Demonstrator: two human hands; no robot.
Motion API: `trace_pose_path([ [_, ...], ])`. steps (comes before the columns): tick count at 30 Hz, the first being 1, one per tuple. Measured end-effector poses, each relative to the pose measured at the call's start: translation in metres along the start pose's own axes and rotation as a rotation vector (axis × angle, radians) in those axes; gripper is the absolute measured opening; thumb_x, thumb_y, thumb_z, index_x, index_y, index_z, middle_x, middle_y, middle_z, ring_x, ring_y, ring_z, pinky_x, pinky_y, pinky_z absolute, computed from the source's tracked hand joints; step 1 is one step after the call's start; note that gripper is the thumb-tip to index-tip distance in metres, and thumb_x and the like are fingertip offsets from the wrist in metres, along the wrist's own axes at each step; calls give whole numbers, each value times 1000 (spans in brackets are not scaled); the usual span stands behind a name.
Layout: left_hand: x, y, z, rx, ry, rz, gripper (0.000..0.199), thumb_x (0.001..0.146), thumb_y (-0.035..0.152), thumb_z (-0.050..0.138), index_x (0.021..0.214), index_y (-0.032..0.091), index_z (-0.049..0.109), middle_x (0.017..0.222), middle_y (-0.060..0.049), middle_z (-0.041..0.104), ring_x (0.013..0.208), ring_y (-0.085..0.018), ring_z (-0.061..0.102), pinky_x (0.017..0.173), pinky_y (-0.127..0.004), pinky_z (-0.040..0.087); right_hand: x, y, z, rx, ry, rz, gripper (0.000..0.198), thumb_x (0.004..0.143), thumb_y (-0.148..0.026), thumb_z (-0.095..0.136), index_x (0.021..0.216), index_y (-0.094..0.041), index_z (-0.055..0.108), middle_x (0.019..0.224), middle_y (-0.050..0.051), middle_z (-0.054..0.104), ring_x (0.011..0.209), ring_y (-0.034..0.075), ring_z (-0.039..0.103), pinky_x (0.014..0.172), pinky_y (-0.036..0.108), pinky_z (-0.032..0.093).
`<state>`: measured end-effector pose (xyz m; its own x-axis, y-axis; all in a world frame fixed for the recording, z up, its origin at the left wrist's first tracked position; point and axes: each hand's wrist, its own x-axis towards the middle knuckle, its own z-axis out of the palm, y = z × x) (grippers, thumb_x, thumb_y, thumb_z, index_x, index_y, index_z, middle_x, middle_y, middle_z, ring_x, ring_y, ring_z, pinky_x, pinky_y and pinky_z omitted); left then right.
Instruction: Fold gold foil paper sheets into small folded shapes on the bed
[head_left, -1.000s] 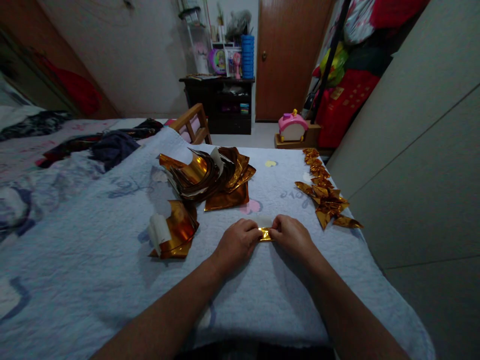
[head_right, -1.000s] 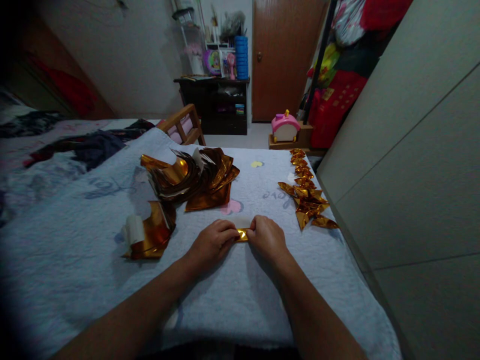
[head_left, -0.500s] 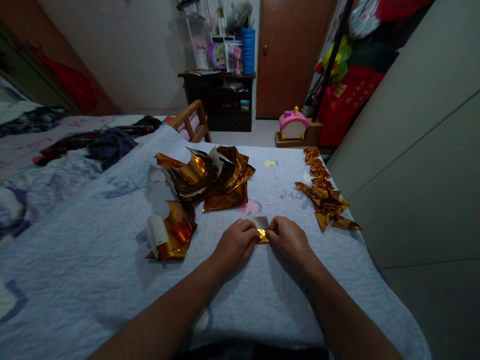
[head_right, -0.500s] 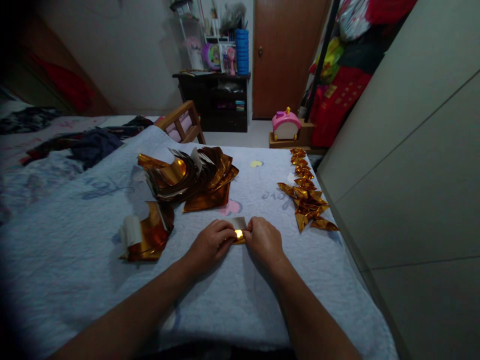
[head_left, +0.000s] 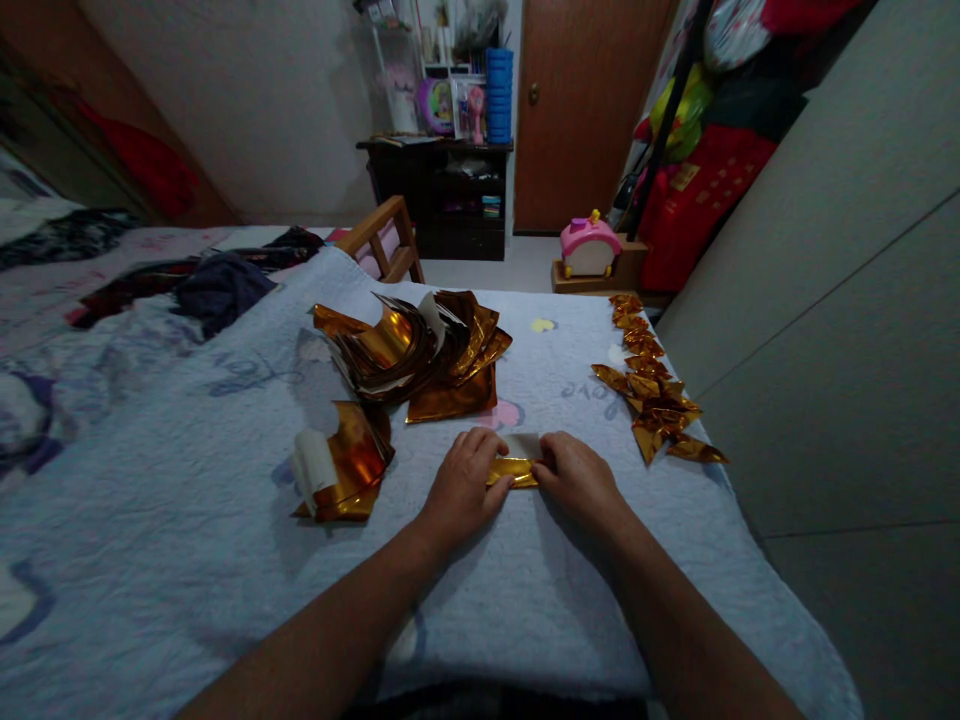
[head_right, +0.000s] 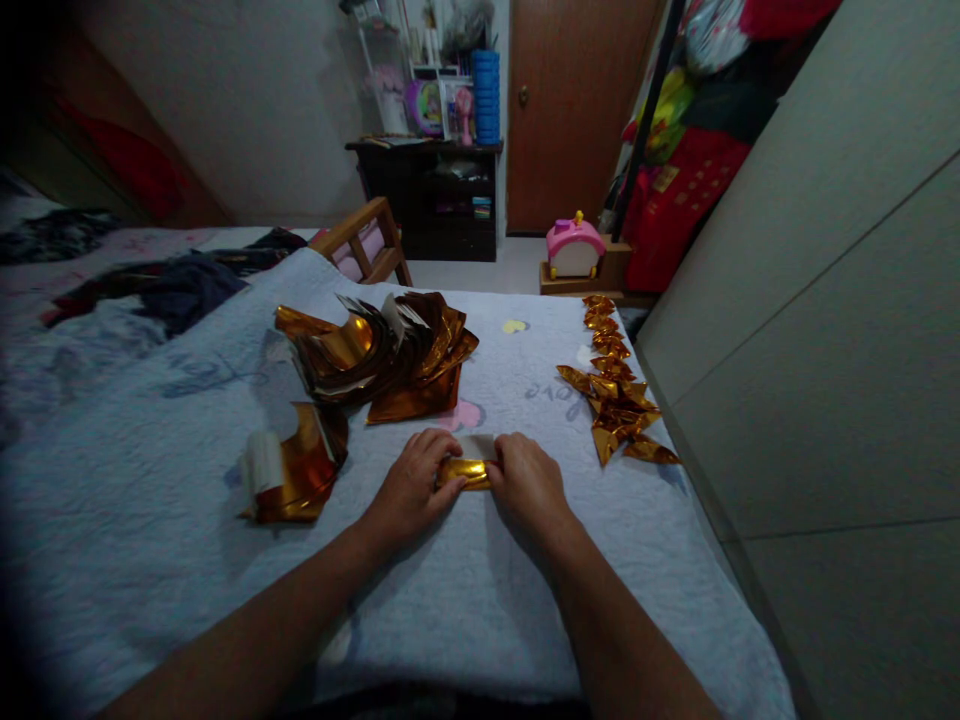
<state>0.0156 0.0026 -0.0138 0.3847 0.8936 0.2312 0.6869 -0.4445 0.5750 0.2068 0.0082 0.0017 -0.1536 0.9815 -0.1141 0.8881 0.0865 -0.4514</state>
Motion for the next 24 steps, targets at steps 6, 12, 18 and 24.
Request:
trace_pose_path([
  [6, 0, -3, 2, -19, 58, -31, 31, 80, 16, 67, 107, 20, 53, 113, -8, 58, 108, -28, 52, 96, -46, 47, -1, 2, 1, 12, 24, -73, 4, 85, -19, 60, 82, -17, 62, 93, 6, 63, 81, 17, 53, 66, 27, 30],
  [12, 1, -4, 0, -164, 102, -116, 66, 75, 19, 73, 134, 21, 46, 137, -13, 53, 131, -31, 48, 113, -51, 38, 0, -2, -6, 222, -15, -57, 6, 79, -13, 58, 78, -17, 62, 75, 3, 63, 67, 14, 52, 61, 26, 31],
  [18, 4, 0, -7, -630, 55, -279, 68, 82, 24, 69, 142, 22, 39, 125, -12, 66, 109, -24, 66, 95, -40, 52, 2, -1, -7, 610, 1, -99, 9, 77, -18, 55, 82, -17, 62, 74, 1, 63, 66, 14, 56, 59, 25, 38],
  [24, 8, 3, -12, -886, -25, -310, 29, 87, 34, 66, 105, 13, 71, 88, -6, 73, 74, -17, 65, 66, -26, 50, 1, -1, -13, 824, -59, -102, 12, 75, -26, 59, 84, -18, 59, 72, -2, 60, 63, 13, 53, 56, 23, 40],
])
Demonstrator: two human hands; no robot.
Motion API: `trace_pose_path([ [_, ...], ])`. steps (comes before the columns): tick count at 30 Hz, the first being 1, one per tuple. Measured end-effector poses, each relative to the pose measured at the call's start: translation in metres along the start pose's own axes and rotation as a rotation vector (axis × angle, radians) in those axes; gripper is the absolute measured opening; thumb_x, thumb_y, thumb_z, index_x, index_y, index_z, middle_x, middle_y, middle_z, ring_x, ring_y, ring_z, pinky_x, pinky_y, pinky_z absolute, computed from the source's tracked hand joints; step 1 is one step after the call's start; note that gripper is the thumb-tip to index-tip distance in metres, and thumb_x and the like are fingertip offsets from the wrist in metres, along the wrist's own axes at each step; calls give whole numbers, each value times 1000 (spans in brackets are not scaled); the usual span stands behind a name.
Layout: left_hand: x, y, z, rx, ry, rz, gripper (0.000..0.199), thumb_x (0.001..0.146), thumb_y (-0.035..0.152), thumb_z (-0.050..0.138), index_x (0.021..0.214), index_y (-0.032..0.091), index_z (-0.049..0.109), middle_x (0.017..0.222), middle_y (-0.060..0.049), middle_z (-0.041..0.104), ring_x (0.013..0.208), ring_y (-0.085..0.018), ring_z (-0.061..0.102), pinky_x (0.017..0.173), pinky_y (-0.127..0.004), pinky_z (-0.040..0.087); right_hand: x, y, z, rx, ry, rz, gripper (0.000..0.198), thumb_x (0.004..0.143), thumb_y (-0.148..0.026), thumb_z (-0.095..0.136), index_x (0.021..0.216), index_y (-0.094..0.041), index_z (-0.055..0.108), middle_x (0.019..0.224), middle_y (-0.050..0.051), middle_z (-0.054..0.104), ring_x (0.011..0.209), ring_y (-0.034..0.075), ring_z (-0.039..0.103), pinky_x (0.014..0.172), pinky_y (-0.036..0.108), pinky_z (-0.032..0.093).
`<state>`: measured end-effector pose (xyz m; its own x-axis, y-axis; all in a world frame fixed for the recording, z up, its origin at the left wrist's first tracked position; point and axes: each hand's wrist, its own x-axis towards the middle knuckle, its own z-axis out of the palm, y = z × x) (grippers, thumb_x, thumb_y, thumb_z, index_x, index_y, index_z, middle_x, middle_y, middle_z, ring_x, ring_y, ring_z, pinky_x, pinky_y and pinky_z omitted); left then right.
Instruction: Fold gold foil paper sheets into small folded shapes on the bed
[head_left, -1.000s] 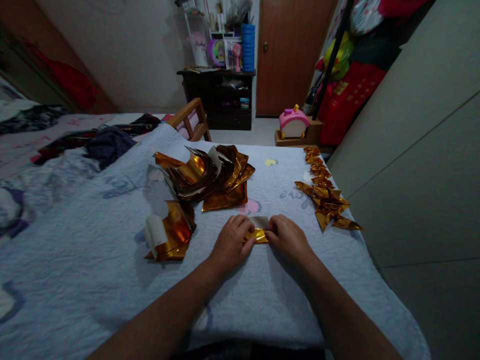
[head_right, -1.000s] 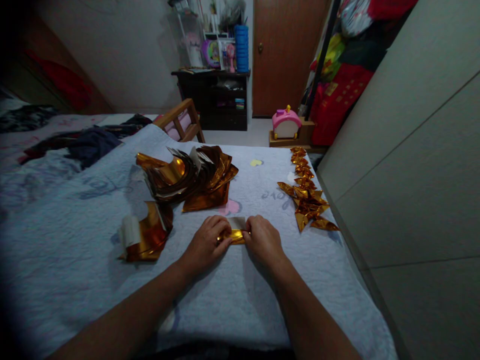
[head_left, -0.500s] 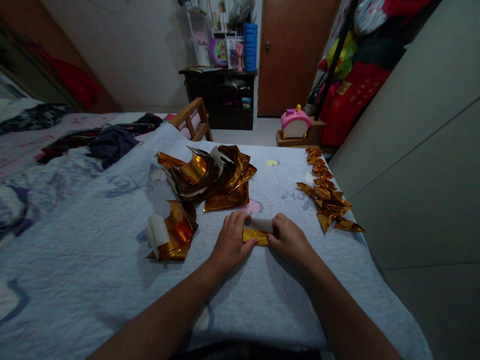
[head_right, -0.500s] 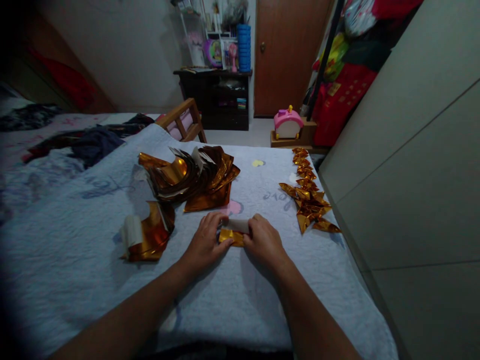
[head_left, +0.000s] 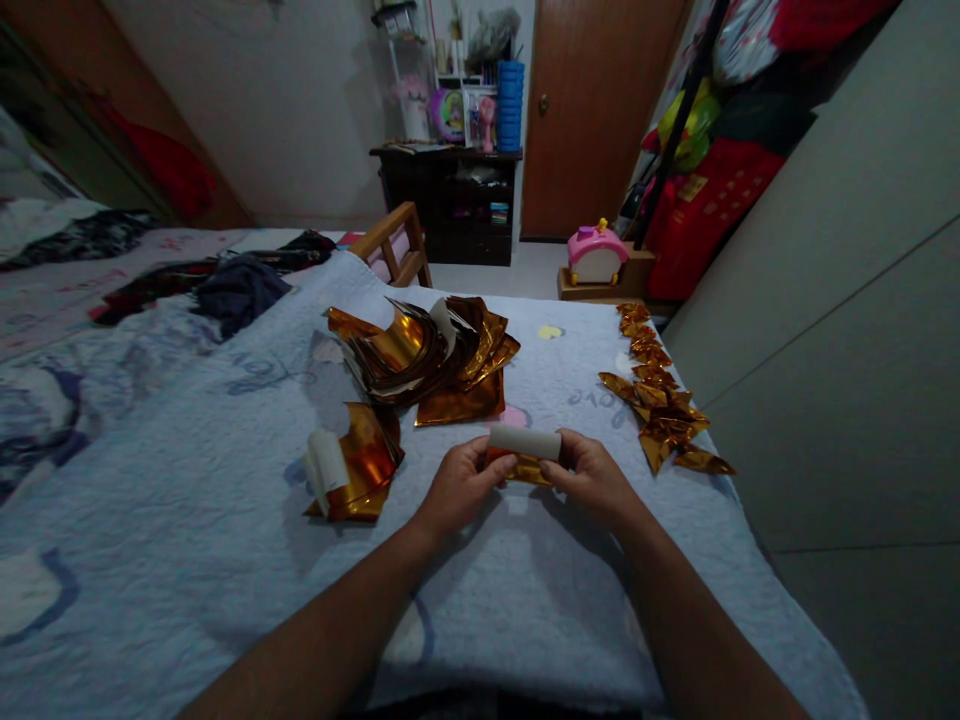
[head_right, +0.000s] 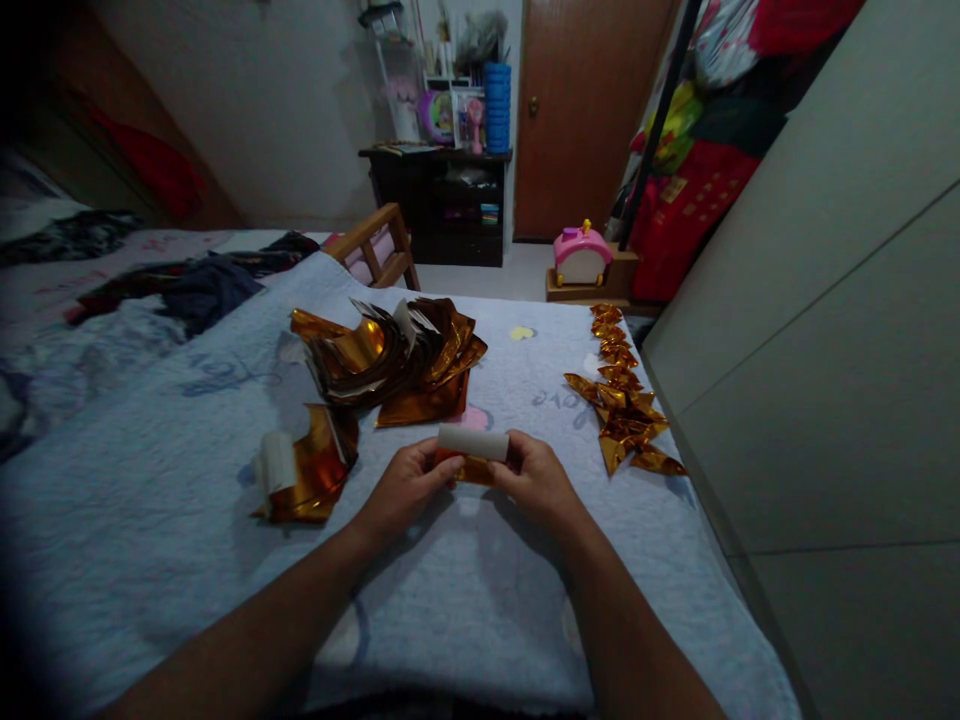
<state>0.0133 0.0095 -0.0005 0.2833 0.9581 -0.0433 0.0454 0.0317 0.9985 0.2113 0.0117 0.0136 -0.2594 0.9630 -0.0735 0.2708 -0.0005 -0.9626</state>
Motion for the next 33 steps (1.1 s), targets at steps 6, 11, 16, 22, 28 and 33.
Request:
trace_pose_path([
  [6, -1, 2, 1, 105, 85, 67, 23, 87, 30, 65, 99, 14, 75, 88, -5, 74, 80, -19, 65, 75, -28, 50, 2, -1, 0, 158, -56, 23, 20, 74, -28, 65, 91, -16, 64, 79, 0, 64, 69, 14, 55, 61, 24, 42],
  [11, -3, 4, 4, 175, 139, 86, 20, 85, 29, 67, 93, 14, 74, 78, -1, 69, 72, -16, 60, 68, -25, 46, 2, 6, 6, 275, -55, 83, 31, 80, -35, 68, 105, -16, 73, 83, 3, 69, 65, 12, 55, 56, 24, 44],
  [16, -2, 8, 6, 87, 127, 76, 21, 83, 28, 69, 99, 14, 73, 87, -3, 72, 81, -18, 65, 76, -27, 50, 2, 11, 10, 404, -60, 117, 35, 78, -37, 75, 106, -16, 75, 86, 5, 70, 63, 12, 57, 48, 22, 48],
  [22, 0, 5, 8, -60, 163, 42, 32, 86, 32, 67, 114, 19, 58, 102, -5, 72, 82, -15, 67, 72, -25, 52, 4, 12, 14, 484, 36, 118, 31, 76, -34, 78, 100, -16, 77, 90, 7, 74, 70, 16, 64, 53, 25, 54],
  [28, -2, -3, 6, 18, 329, 151, 30, 87, 35, 68, 108, 23, 50, 107, -3, 66, 75, -10, 63, 67, -22, 49, 5, 12, 15, 527, 130, 142, 28, 72, -32, 80, 96, -17, 76, 88, 6, 74, 68, 15, 65, 59, 28, 54],
  [33, -3, 0, 5, 143, 241, 192, 17, 91, 35, 64, 99, 20, 63, 94, -3, 67, 81, -15, 62, 74, -25, 49, 5, 10, 15, 551, 130, 150, 31, 69, -34, 83, 94, -16, 77, 85, 5, 74, 63, 14, 63, 59, 29, 55],
])
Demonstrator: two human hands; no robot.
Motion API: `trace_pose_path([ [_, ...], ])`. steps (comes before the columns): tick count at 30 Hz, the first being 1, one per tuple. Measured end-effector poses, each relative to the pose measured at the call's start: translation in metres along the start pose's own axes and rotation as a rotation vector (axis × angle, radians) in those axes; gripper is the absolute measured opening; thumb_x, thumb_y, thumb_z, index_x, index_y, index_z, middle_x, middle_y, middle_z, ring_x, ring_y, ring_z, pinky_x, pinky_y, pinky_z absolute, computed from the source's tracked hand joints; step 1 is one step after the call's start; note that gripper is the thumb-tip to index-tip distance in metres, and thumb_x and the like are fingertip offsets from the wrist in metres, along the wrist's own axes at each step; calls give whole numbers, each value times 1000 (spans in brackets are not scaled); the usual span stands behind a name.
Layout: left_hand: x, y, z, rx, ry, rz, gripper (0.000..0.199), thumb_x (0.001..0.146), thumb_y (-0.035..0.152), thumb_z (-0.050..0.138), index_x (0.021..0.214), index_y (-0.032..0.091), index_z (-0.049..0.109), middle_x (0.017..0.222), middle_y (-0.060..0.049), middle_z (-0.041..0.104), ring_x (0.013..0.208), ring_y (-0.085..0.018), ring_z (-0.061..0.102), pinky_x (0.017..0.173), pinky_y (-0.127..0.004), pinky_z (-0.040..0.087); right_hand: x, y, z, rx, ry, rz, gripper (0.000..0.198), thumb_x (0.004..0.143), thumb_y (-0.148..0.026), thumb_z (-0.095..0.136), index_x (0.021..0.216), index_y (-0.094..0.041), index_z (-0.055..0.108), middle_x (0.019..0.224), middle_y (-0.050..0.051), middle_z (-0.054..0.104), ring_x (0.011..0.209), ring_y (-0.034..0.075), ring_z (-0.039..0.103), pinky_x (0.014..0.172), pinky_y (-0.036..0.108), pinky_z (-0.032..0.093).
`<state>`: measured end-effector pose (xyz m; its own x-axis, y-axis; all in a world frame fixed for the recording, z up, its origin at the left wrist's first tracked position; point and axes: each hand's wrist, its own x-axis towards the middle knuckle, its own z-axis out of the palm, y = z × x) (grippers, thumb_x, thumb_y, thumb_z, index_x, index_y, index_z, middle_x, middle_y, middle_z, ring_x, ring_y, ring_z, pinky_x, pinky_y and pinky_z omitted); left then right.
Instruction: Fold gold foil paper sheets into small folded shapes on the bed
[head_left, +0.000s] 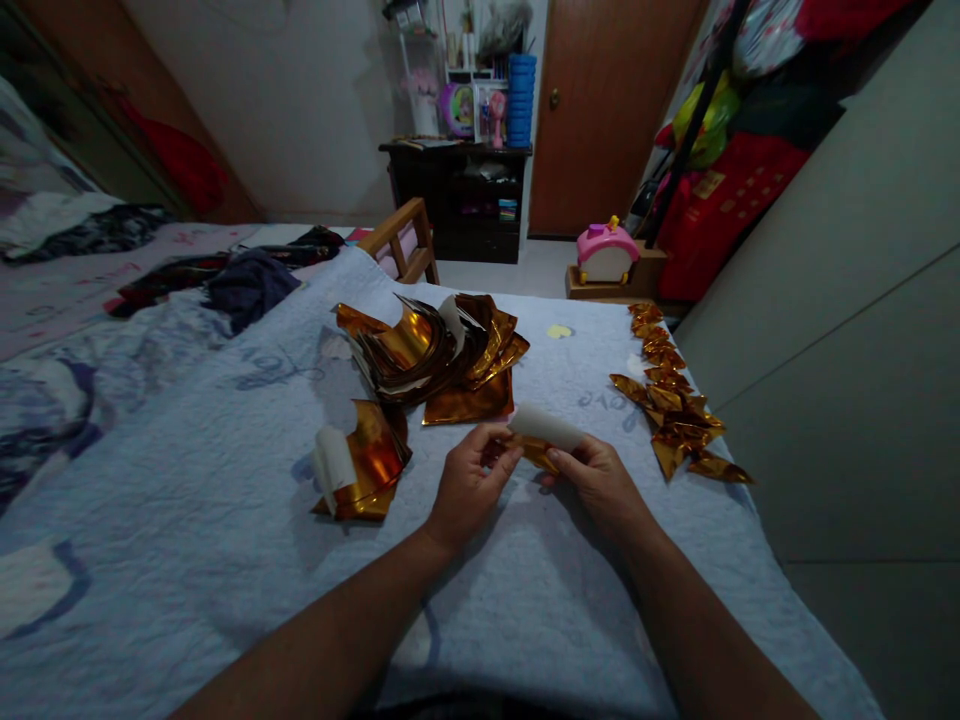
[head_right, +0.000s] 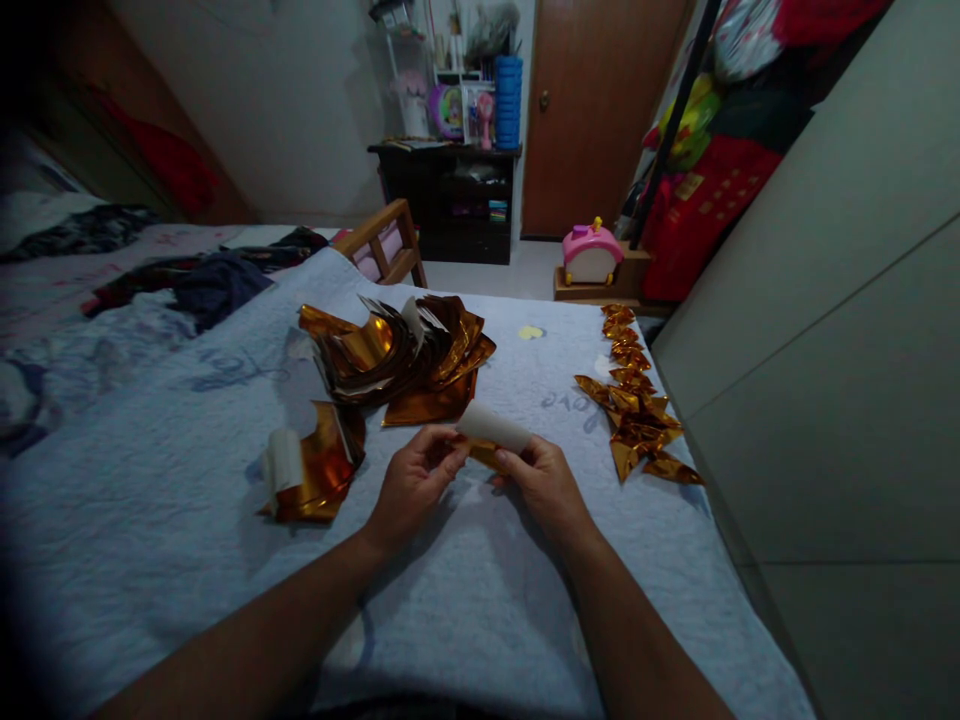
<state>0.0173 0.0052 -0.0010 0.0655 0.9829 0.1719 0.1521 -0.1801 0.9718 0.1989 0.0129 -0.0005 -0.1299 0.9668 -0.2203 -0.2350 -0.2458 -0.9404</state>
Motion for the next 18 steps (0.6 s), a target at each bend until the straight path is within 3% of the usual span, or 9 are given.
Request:
trace_pose_path([
  [5, 3, 4, -2, 64, -31, -13, 22, 91, 36, 62, 81, 18, 68, 80, -3, 64, 75, -16, 59, 68, -26, 46, 0, 2, -1, 19, 10, 1, 32, 69, -34, 84, 94, -16, 77, 88, 6, 75, 70, 16, 65, 61, 28, 56],
  [9, 5, 9, -3, -36, -44, -78, 27, 90, 36, 63, 71, 17, 63, 70, -1, 60, 69, -14, 57, 68, -25, 45, 1, 1, -3, 15, -10, 7, 31, 70, -34, 84, 95, -17, 77, 92, 7, 76, 73, 17, 67, 62, 28, 56],
  [13, 5, 11, -2, -163, -54, -127, 27, 87, 37, 65, 70, 16, 63, 68, 1, 60, 66, -13, 56, 67, -25, 45, 1, 0, -4, 33, -21, 5, 35, 71, -34, 83, 101, -19, 78, 97, 7, 76, 79, 19, 68, 65, 29, 55],
  [18, 5, 9, -3, -121, 11, -100, 21, 82, 32, 70, 70, 16, 65, 74, -1, 64, 70, -14, 57, 68, -26, 46, 0, 2, -3, 63, -42, 16, 36, 73, -34, 83, 106, -20, 77, 102, 7, 76, 80, 17, 68, 63, 26, 54],
])
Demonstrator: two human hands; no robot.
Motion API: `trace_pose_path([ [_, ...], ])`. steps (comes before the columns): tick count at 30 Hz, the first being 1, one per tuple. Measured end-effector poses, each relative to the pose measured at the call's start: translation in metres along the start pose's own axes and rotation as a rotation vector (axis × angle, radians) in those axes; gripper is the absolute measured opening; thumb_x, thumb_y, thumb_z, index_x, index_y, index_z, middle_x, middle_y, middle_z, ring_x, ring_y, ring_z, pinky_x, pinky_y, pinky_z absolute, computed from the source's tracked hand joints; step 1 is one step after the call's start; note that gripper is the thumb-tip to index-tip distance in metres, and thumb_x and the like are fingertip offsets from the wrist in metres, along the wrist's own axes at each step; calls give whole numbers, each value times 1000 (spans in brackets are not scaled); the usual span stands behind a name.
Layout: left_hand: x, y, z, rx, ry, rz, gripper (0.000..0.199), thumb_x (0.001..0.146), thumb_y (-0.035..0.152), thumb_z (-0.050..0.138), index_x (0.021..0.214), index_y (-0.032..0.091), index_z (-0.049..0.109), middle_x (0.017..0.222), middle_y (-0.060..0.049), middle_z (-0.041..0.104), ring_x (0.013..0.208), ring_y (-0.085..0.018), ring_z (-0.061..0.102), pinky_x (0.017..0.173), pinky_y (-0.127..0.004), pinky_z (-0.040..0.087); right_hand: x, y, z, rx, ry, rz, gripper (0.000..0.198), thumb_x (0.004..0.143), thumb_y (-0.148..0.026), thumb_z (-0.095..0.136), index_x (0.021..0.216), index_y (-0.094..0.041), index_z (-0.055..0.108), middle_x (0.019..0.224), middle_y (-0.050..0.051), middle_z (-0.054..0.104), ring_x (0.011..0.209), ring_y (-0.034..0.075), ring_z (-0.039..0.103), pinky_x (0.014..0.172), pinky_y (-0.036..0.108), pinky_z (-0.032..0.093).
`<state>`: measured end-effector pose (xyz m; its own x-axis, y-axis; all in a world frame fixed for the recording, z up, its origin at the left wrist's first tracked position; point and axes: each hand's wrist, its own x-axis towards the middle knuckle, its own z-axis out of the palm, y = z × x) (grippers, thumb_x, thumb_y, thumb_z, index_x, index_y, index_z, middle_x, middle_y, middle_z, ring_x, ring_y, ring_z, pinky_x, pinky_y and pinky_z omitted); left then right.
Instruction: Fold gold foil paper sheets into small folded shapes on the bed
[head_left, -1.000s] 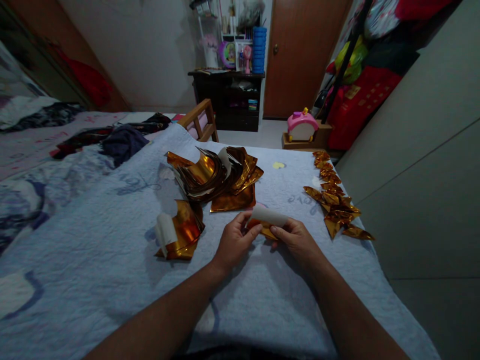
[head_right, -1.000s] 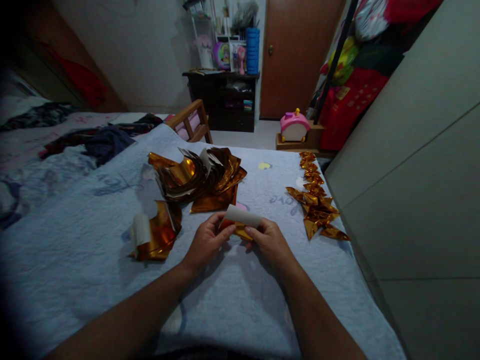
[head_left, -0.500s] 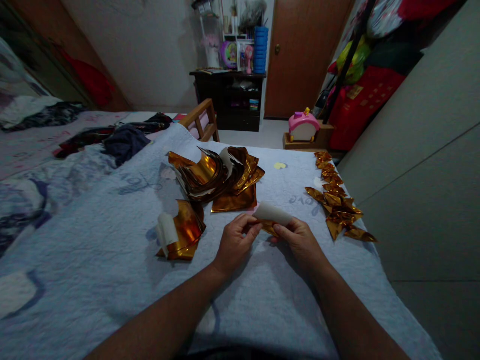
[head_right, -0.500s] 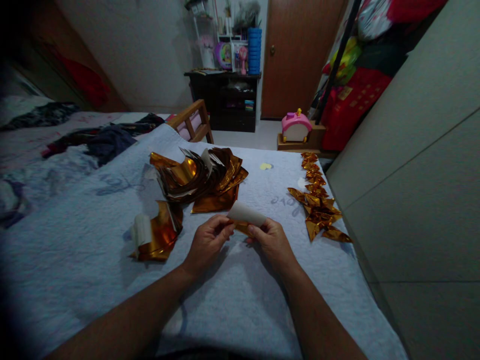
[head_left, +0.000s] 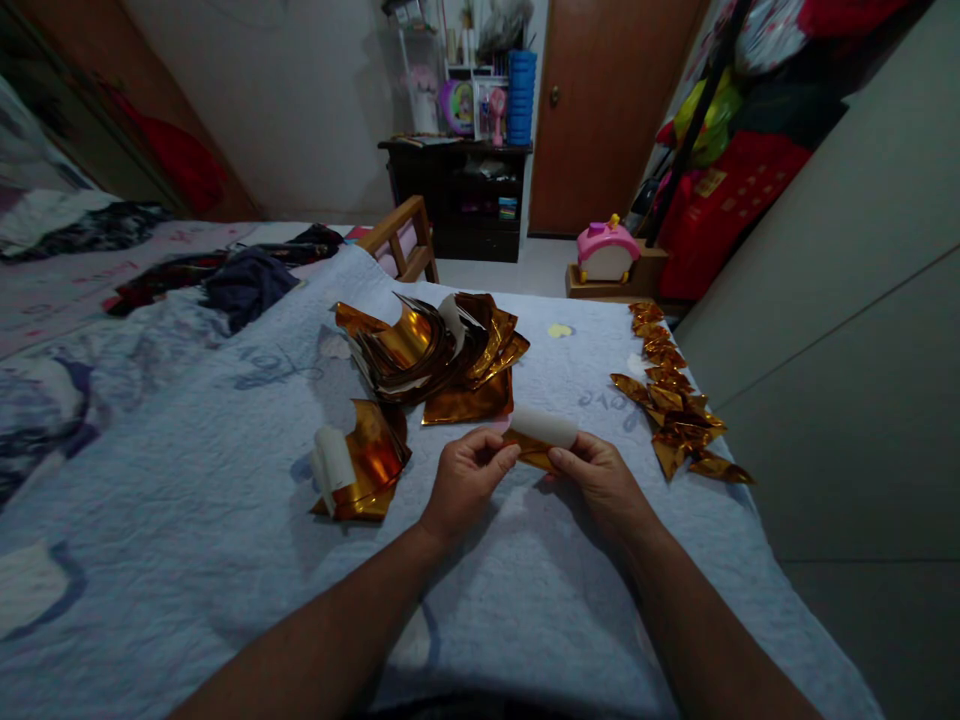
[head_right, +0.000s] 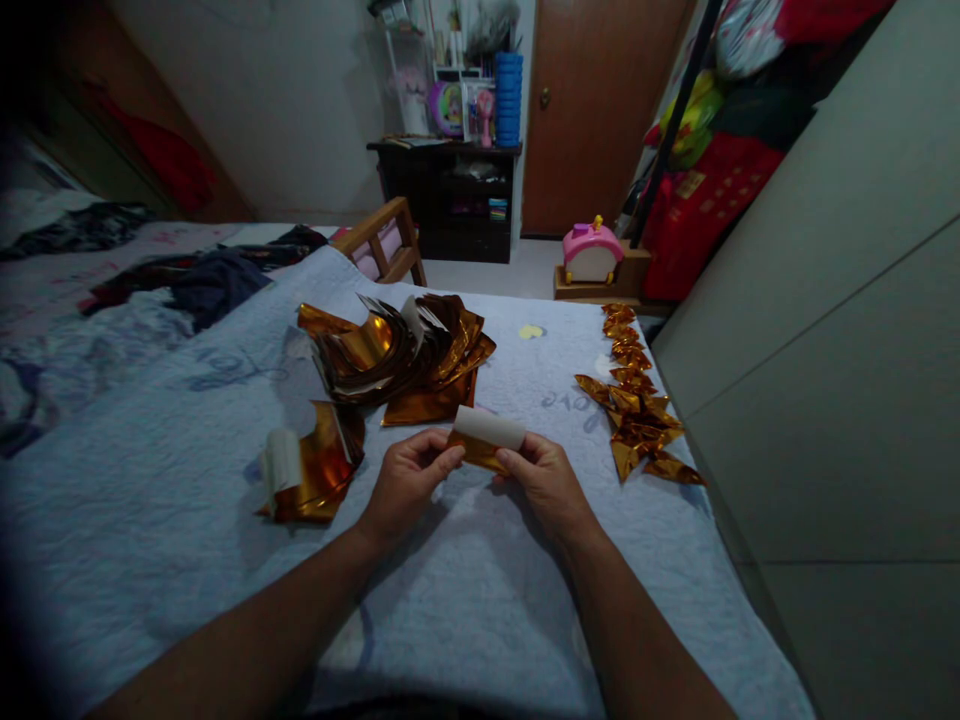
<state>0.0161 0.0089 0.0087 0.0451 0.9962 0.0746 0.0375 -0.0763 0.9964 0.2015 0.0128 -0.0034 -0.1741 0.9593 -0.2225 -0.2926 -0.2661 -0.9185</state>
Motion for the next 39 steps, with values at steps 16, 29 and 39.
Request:
trace_pose_path([
  [16, -6, 1, 2, 181, 92, 221, 8, 82, 22, 68, 77, 18, 64, 74, 0, 66, 66, -13, 57, 62, -23, 45, 1, 4, -1, 31, -45, 5, 37, 74, -31, 82, 107, -17, 76, 101, 10, 76, 79, 18, 69, 54, 22, 53],
  [29, -6, -1, 1, 128, 83, 172, 11, 82, 24, 68, 77, 18, 61, 74, 0, 63, 68, -13, 57, 64, -24, 45, 1, 0, 3, 75, -32, 36, 38, 70, -30, 85, 105, -18, 77, 99, 8, 76, 78, 17, 68, 55, 21, 54],
  [39, -2, 0, 0, 36, 106, 114, 20, 87, 31, 66, 73, 18, 62, 79, -2, 66, 75, -15, 58, 70, -26, 45, -1, -1, 4, 84, -33, 26, 39, 69, -30, 86, 105, -19, 77, 98, 7, 76, 77, 17, 67, 53, 22, 54],
])
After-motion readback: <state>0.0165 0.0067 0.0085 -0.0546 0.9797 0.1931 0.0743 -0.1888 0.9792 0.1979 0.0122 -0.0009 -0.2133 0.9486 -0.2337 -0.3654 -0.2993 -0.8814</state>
